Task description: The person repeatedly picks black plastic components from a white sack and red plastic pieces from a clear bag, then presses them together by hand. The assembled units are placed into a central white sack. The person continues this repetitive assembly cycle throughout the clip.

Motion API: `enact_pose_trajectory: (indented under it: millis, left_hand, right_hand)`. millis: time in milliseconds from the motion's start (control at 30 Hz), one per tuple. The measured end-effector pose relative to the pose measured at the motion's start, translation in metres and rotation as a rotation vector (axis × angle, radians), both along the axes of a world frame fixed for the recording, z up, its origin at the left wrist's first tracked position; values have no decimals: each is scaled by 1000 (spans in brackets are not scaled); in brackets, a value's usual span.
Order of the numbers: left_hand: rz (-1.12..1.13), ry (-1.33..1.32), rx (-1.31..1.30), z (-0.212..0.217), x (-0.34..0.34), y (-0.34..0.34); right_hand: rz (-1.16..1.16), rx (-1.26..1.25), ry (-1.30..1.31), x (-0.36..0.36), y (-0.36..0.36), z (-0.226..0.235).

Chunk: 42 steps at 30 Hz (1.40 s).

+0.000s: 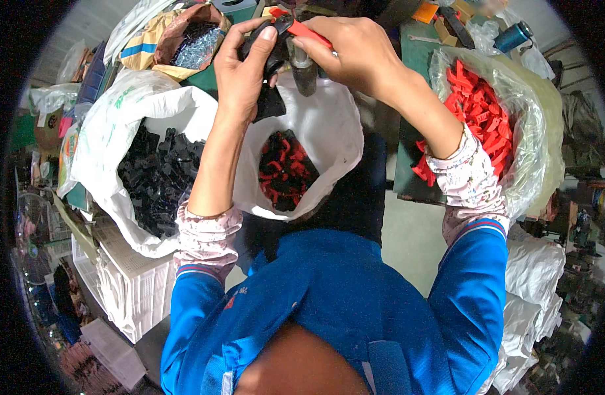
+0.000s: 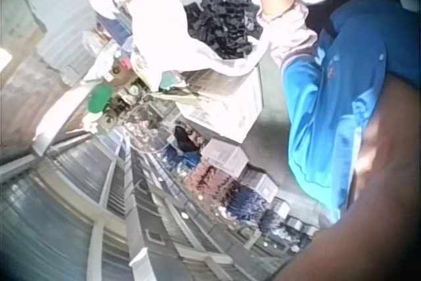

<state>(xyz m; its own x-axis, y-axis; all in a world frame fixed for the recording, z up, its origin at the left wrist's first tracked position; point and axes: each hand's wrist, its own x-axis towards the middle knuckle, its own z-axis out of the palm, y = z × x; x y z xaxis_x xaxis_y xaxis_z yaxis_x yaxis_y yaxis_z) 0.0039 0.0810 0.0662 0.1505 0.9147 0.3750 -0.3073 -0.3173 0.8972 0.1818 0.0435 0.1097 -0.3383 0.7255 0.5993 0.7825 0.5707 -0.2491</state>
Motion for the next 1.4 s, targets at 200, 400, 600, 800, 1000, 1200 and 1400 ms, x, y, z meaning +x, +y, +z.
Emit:
enact_pose_trajectory:
  millis: [200,400,600,800,1000,1200,1400]
  left_hand:
    - [42,60,51,-9,2,11]
    - [-50,58,-179,5,1,8]
    - [-98,-100,-523,-24,-17,10]
    - [50,-405,-721,-70,-54,0]
    - [-4,-474,-798,-92,-29,-25]
    - [-95,-206,-705,-111,-7,-89]
    - [-281,-454,-854,-134,-7,-98]
  right_hand:
    - [-48,-78,134,-2,-2,-4]
    - [-101,-351,290,2,7,-12]
    - [-87,-332,391,0,11,-35]
    - [-81,-530,675,-9,-17,-58]
    - [-10,-950,1039,-67,-105,-130]
    - [-348,-294,360,-53,-112,-150]
    - [-128,-362,480,-22,-134,-140]
